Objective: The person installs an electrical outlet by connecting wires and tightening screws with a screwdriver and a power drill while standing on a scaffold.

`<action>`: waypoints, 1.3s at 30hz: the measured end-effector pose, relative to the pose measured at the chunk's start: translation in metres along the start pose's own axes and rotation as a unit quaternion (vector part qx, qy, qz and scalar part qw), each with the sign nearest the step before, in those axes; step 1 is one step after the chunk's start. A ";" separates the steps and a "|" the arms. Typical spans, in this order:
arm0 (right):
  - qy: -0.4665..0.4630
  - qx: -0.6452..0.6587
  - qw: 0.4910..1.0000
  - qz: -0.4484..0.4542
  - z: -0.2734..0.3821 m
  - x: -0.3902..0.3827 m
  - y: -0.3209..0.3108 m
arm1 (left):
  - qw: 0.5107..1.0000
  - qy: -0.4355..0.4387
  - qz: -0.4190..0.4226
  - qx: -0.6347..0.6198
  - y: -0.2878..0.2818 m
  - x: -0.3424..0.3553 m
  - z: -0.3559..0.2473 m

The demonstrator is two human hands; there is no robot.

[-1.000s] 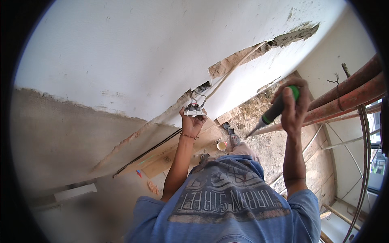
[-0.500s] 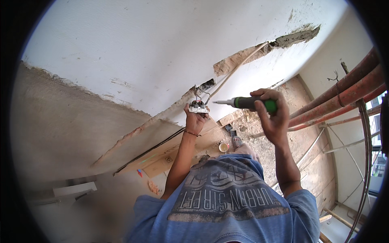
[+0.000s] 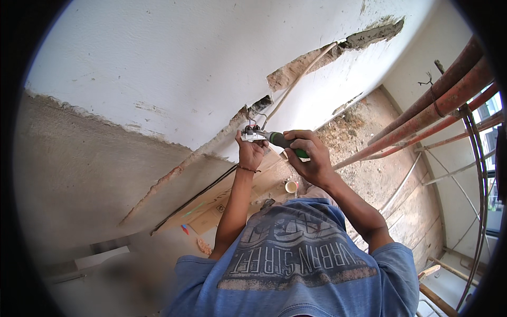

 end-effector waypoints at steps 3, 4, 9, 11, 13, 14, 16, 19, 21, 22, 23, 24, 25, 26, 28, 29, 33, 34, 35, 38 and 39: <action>-0.020 -0.001 1.000 0.000 0.005 0.002 0.003 | 1.000 -0.002 -0.013 -0.003 -0.001 0.000 0.001; -0.016 -0.002 1.000 -0.001 0.005 0.001 0.004 | 1.000 -0.003 -0.013 -0.007 -0.001 0.000 0.001; -0.003 -0.013 0.999 -0.031 0.000 -0.001 0.008 | 1.000 0.012 -0.015 -0.018 0.002 0.001 0.008; 0.013 -0.022 0.998 -0.051 -0.002 -0.004 0.010 | 0.999 0.022 -0.015 -0.024 0.001 0.001 0.010; 0.033 -0.023 0.996 -0.080 -0.004 -0.007 0.010 | 0.999 0.034 -0.010 -0.026 0.002 0.002 0.010; 0.045 -0.019 0.994 -0.098 -0.005 -0.008 0.009 | 0.999 0.039 -0.009 -0.029 0.003 0.002 0.011; 0.086 0.015 0.987 -0.132 -0.007 -0.012 0.009 | 0.998 0.048 -0.008 -0.035 0.004 0.002 0.013; 0.155 0.088 0.970 -0.165 -0.011 -0.017 0.007 | 0.998 0.048 0.030 -0.040 0.003 0.003 0.015; 0.170 0.088 0.967 -0.168 -0.011 -0.018 0.007 | 0.997 0.057 0.022 -0.046 0.001 0.003 0.017; 0.176 0.088 0.965 -0.170 -0.011 -0.018 0.007 | 0.997 0.062 0.019 -0.048 0.002 0.004 0.017; 0.171 0.062 0.969 -0.164 -0.012 -0.019 0.006 | 0.996 0.065 0.024 -0.049 0.002 0.004 0.017; 0.166 0.036 0.973 -0.158 -0.014 -0.021 0.006 | 0.996 0.069 0.029 -0.049 0.002 0.003 0.018; 0.161 0.009 0.975 -0.152 -0.015 -0.021 0.005 | 0.996 0.072 0.034 -0.050 0.007 0.002 0.018; 0.169 0.009 0.973 -0.158 -0.015 -0.022 0.004 | 0.996 0.072 0.012 -0.050 0.009 0.001 0.019; 0.184 0.009 0.968 -0.170 -0.013 -0.024 0.003 | 0.996 0.073 -0.032 -0.050 0.013 0.000 0.021; 0.180 0.005 0.968 -0.173 -0.013 -0.026 0.003 | 0.996 0.071 -0.034 -0.051 0.013 0.001 0.021; 0.183 -0.008 0.967 -0.176 -0.013 -0.028 0.003 | 0.995 0.076 -0.035 -0.055 0.010 0.002 0.021; 0.190 -0.010 0.966 -0.176 -0.012 -0.027 0.002 | 0.995 0.080 -0.033 -0.055 0.010 0.003 0.021; 0.202 -0.001 0.963 -0.179 -0.013 -0.027 0.001 | 0.995 0.074 -0.029 -0.055 0.009 0.002 0.021; 0.223 0.027 0.955 -0.191 -0.017 -0.028 -0.001 | 0.996 0.062 -0.025 -0.056 0.010 0.002 0.022; 0.222 0.039 0.954 -0.196 -0.019 -0.030 -0.001 | 0.996 0.062 -0.029 -0.058 0.010 0.002 0.023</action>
Point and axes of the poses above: each hand's wrist, its own x-axis towards the middle knuckle, its own y-axis out of the palm, z = x × y, the point moved 4 cm from there along x, towards the middle knuckle, and after that the axes turned 6 degrees about x, right-handed, at the moved point
